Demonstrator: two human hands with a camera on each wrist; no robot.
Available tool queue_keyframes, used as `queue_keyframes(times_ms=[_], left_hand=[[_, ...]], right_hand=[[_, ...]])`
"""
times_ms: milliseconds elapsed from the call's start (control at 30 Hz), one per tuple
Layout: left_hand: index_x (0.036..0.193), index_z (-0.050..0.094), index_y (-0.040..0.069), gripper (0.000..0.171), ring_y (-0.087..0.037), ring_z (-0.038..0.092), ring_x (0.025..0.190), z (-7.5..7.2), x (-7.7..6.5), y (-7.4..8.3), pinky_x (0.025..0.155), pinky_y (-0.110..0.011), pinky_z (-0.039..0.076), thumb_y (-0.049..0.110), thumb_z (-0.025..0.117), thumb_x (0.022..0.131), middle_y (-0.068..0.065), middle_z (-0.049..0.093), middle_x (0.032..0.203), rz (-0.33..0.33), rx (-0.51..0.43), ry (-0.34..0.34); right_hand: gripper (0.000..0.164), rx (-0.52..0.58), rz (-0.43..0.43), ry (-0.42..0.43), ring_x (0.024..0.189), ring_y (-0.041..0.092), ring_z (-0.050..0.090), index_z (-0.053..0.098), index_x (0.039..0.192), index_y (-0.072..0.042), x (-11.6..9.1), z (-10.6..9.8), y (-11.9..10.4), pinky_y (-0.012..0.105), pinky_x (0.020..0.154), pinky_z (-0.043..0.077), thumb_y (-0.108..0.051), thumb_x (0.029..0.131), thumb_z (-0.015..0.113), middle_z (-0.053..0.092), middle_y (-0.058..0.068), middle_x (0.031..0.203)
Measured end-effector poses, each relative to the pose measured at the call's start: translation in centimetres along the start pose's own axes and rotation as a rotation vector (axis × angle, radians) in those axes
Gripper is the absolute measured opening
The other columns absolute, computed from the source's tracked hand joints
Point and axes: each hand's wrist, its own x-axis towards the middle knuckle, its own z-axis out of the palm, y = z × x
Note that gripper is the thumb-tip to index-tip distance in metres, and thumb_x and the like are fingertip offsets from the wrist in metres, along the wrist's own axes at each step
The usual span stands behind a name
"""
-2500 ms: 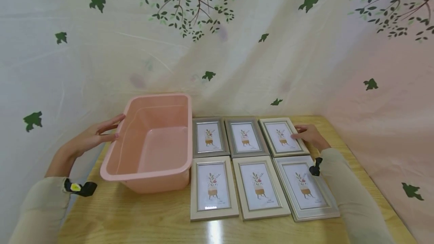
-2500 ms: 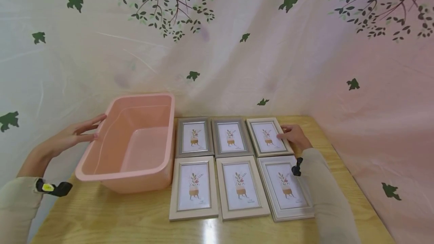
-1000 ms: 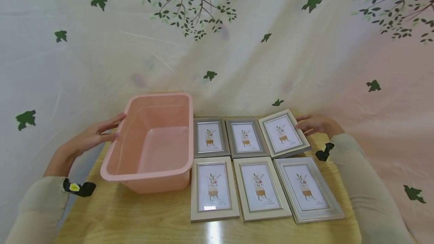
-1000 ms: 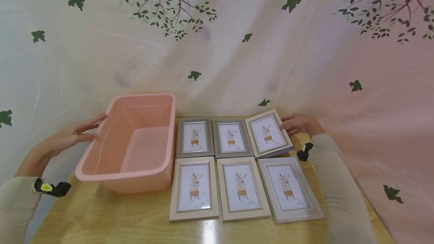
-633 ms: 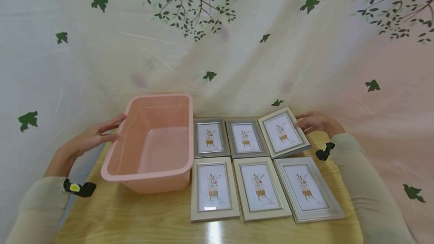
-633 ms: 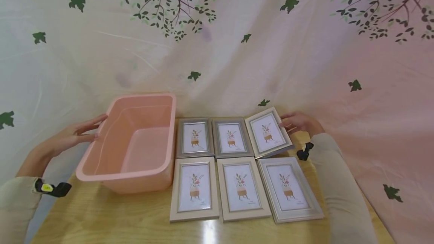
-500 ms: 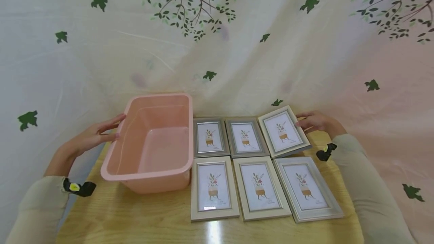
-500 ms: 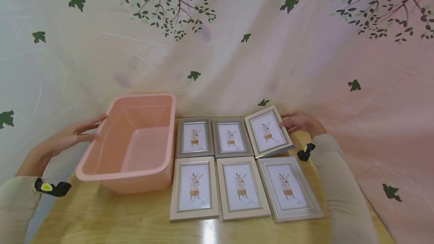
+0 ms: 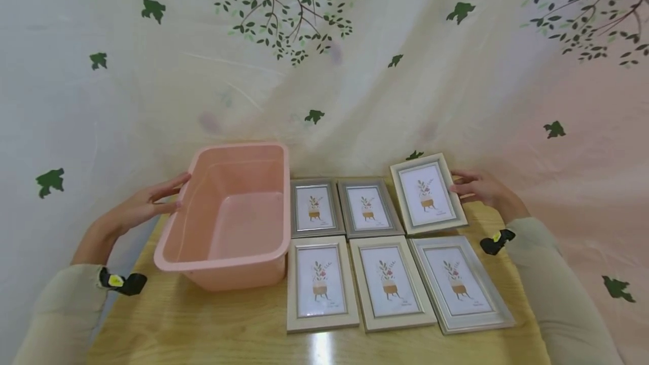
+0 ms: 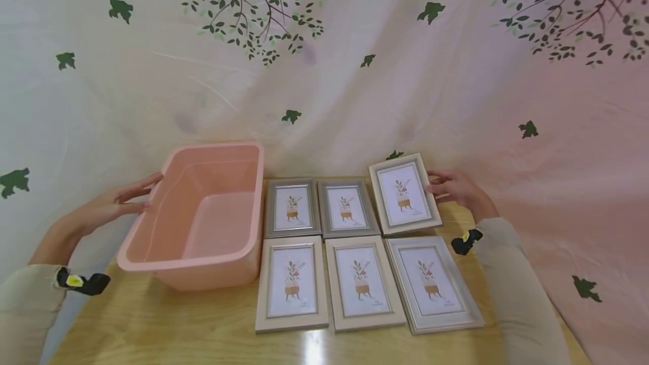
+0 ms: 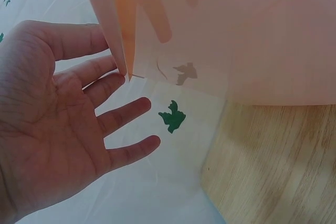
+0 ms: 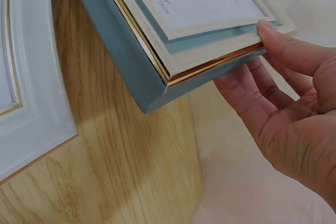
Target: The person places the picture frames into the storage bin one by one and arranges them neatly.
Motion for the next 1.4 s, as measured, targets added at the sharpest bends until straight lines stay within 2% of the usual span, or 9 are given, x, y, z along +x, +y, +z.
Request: queue_keyframes(times_ms=[267, 400, 467, 567, 800, 967, 1067, 1167, 1400], left_hand=[[0.164, 0.015, 0.010, 0.074, -0.057, 0.022, 0.147, -0.1, -0.3, 0.0, 0.102, -0.081, 0.030, 0.025, 0.056, 0.105, -0.026, 0.015, 0.168, 0.014, -0.012, -0.004], [0.164, 0.014, 0.010, 0.075, -0.058, 0.022, 0.147, 0.0, -0.2, 0.1, 0.101, -0.083, 0.028, 0.026, 0.057, 0.104, -0.027, 0.014, 0.168, -0.002, -0.011, -0.007], [0.164, 0.014, 0.010, 0.076, -0.059, 0.022, 0.146, 0.1, -0.1, 0.1, 0.100, -0.084, 0.029, 0.027, 0.057, 0.104, -0.028, 0.014, 0.168, -0.007, -0.008, -0.008], [0.164, 0.014, 0.011, 0.076, -0.059, 0.022, 0.146, 0.3, 0.0, 0.0, 0.100, -0.084, 0.028, 0.027, 0.057, 0.103, -0.028, 0.014, 0.167, -0.016, -0.005, -0.014], [0.164, 0.012, 0.012, 0.077, -0.059, 0.021, 0.146, 0.2, 0.2, 0.1, 0.100, -0.085, 0.028, 0.028, 0.056, 0.103, -0.029, 0.015, 0.167, -0.035, 0.006, -0.010], [0.164, 0.012, 0.012, 0.078, -0.059, 0.024, 0.146, 0.0, 0.4, 0.3, 0.100, -0.083, 0.030, 0.028, 0.057, 0.103, -0.028, 0.015, 0.167, -0.042, 0.031, -0.014], [0.165, 0.013, 0.013, 0.078, -0.058, 0.024, 0.146, -0.1, 0.4, 0.4, 0.101, -0.083, 0.030, 0.029, 0.057, 0.103, -0.028, 0.015, 0.167, -0.051, 0.032, -0.013], [0.165, 0.013, 0.014, 0.078, -0.058, 0.023, 0.146, -0.1, 0.4, 0.6, 0.101, -0.084, 0.029, 0.029, 0.057, 0.103, -0.028, 0.015, 0.168, -0.056, 0.023, -0.015], [0.164, 0.015, 0.010, 0.077, -0.058, 0.023, 0.146, -0.1, 0.3, 0.6, 0.102, -0.083, 0.029, 0.026, 0.058, 0.103, -0.028, 0.014, 0.168, -0.026, 0.014, -0.017]], right_hand=[[0.075, 0.023, -0.072, 0.146, 0.094, -0.003, 0.063, 0.026, 0.160, 0.000, -0.6, 1.0, 0.1, 0.040, 0.089, 0.061, -0.020, 0.100, 0.066, 0.048, 0.028, 0.142], [0.075, 0.063, -0.110, 0.203, 0.092, -0.006, 0.062, 0.023, 0.160, 0.002, -1.0, 1.4, 0.4, 0.033, 0.085, 0.062, -0.016, 0.100, 0.066, 0.060, 0.002, 0.121], [0.077, 0.111, -0.125, 0.227, 0.090, -0.007, 0.063, 0.021, 0.159, 0.005, -1.1, 1.6, 0.6, 0.026, 0.080, 0.061, -0.012, 0.099, 0.066, 0.057, -0.015, 0.108], [0.077, 0.174, -0.148, 0.262, 0.087, -0.007, 0.064, 0.020, 0.158, 0.008, -1.3, 1.7, 0.7, 0.020, 0.074, 0.060, -0.008, 0.098, 0.066, 0.058, -0.024, 0.100], [0.073, 0.152, -0.276, 0.334, 0.087, -0.005, 0.066, 0.027, 0.154, 0.013, -1.4, 2.1, -0.5, 0.017, 0.071, 0.059, -0.004, 0.096, 0.068, 0.060, -0.024, 0.100], [0.071, 0.109, -0.292, 0.374, 0.086, -0.004, 0.066, 0.031, 0.154, 0.010, -1.6, 2.2, -1.7, 0.017, 0.070, 0.059, -0.005, 0.096, 0.069, 0.060, -0.025, 0.099], [0.070, 0.162, -0.311, 0.387, 0.083, -0.005, 0.067, 0.033, 0.154, 0.009, -1.8, 2.2, -2.4, 0.017, 0.069, 0.059, -0.004, 0.095, 0.069, 0.062, -0.023, 0.100], [0.070, 0.284, -0.336, 0.391, 0.082, -0.002, 0.069, 0.035, 0.154, 0.008, -1.9, 2.3, -3.1, 0.019, 0.067, 0.060, 0.000, 0.094, 0.069, 0.066, -0.017, 0.101], [0.069, 0.378, -0.354, 0.430, 0.084, -0.001, 0.069, 0.041, 0.155, -0.001, -2.1, 3.5, -4.8, 0.019, 0.070, 0.060, -0.002, 0.093, 0.071, 0.064, -0.012, 0.104]])
